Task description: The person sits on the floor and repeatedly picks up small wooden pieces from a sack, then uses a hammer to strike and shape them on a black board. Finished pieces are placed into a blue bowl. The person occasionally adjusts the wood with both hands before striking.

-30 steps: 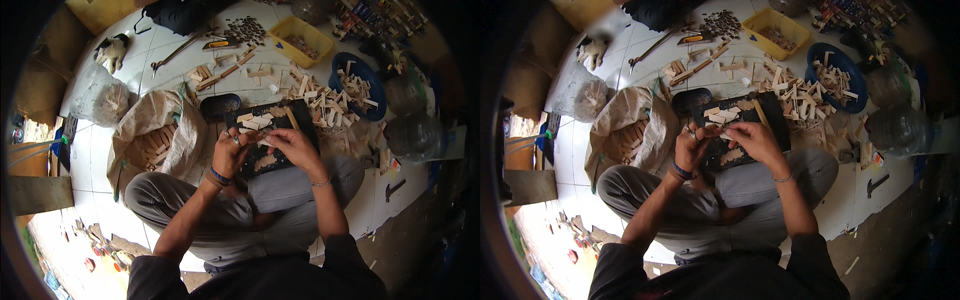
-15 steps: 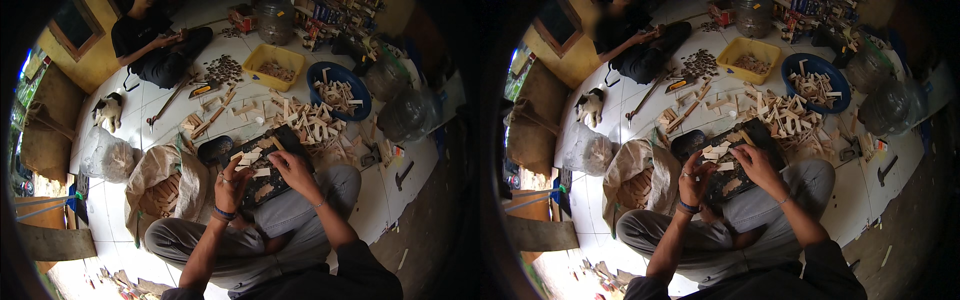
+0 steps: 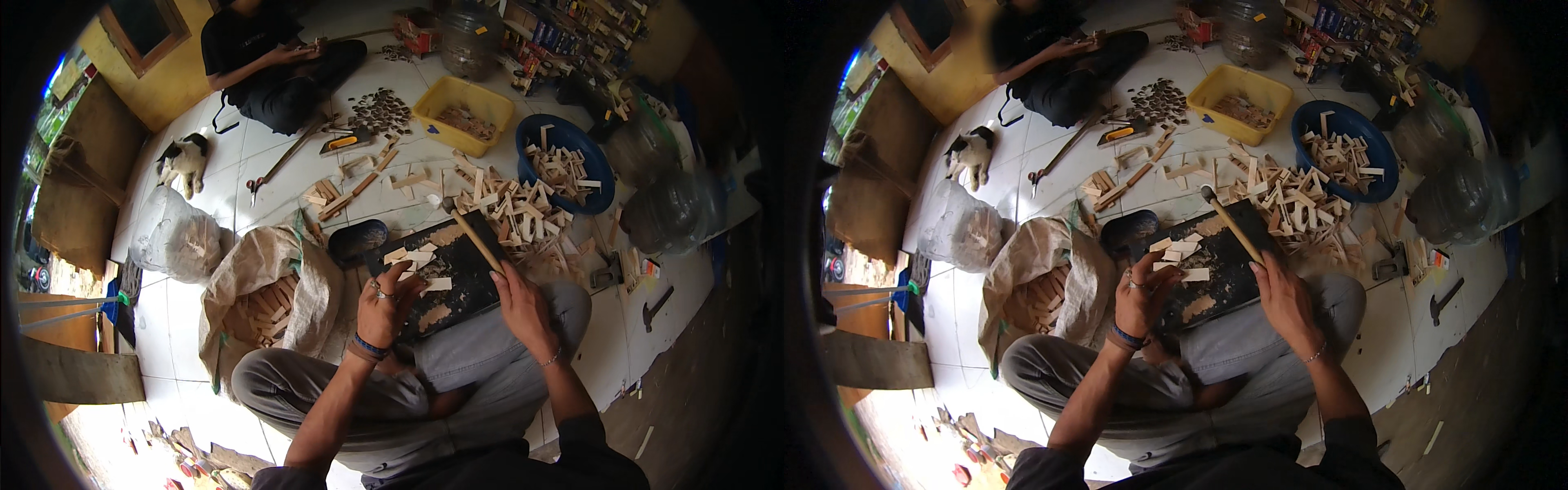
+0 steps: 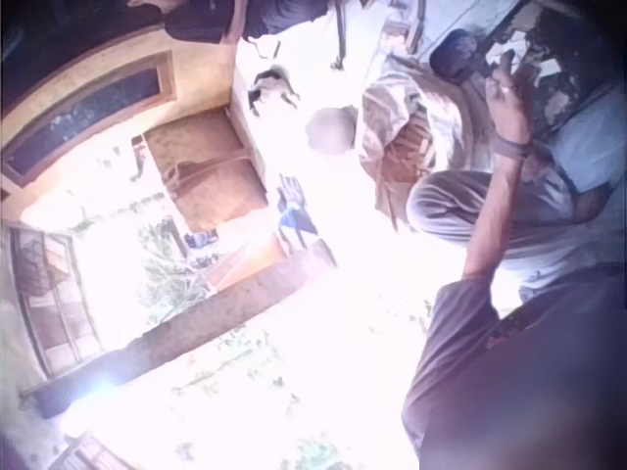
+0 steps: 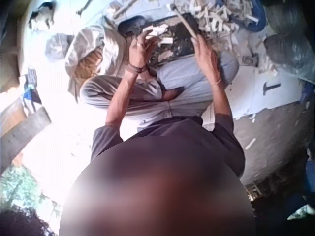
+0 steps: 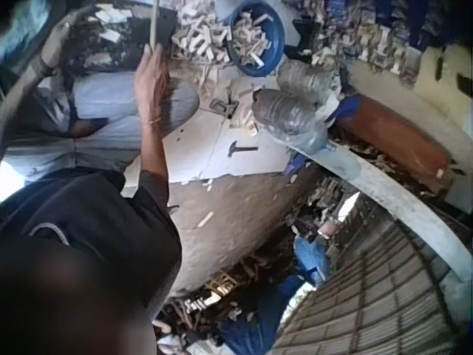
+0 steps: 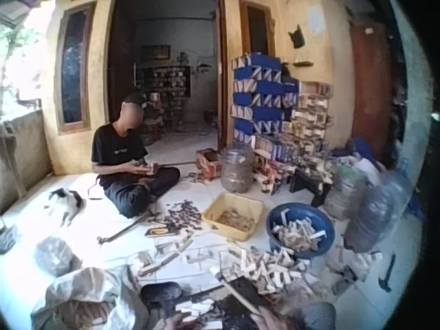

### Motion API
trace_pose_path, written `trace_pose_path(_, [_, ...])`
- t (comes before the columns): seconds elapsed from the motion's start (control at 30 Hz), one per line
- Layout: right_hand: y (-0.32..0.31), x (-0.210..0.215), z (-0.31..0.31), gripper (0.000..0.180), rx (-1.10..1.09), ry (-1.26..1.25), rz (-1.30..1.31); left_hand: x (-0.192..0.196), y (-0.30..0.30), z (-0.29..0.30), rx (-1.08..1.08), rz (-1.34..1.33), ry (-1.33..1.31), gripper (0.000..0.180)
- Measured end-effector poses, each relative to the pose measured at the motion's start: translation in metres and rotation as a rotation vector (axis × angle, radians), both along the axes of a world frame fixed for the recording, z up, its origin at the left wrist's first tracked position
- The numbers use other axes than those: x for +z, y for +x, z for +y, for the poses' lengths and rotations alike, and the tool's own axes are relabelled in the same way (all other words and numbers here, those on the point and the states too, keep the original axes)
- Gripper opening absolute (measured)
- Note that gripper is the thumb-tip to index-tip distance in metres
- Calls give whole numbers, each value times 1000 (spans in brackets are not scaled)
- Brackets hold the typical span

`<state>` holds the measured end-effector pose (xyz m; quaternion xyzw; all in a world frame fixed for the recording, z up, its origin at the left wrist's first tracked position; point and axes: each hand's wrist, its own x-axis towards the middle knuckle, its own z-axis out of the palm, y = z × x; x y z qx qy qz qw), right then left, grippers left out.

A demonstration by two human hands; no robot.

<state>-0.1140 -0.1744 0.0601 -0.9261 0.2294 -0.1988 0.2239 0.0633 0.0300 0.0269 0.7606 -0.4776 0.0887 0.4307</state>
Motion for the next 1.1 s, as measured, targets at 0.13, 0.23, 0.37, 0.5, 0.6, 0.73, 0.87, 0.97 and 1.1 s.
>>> trace_pose_path(0.13, [-26,52,13,42,211,211,-92,0,-2,-1,1,-13,-33,49])
trace_pose_path(0.23, [-42,68,21,50,268,221,44,-1,-2,-3,-14,5,-62,48])
trace_pose_path(0.37, [-54,64,35,54,314,114,107,0,-3,0,-3,4,-53,48])
trace_pose_path(0.5, [-61,61,37,55,327,135,210,0,-3,-1,3,-15,-56,48])
trace_pose_path(0.6, [-62,58,38,57,327,150,-36,1,-4,-1,25,-36,-62,46])
trace_pose_path(0.73, [-64,56,38,59,350,49,-7,4,-4,0,16,2,-78,42])
trace_pose_path(0.87, [-67,56,37,59,352,31,146,5,-3,0,23,-7,-67,39])
trace_pose_path(0.97, [-63,56,38,60,332,29,-153,4,-3,2,20,-13,-36,44])
trace_pose_path(1.1, [-58,57,36,59,351,31,-125,3,-3,1,27,-65,3,38])
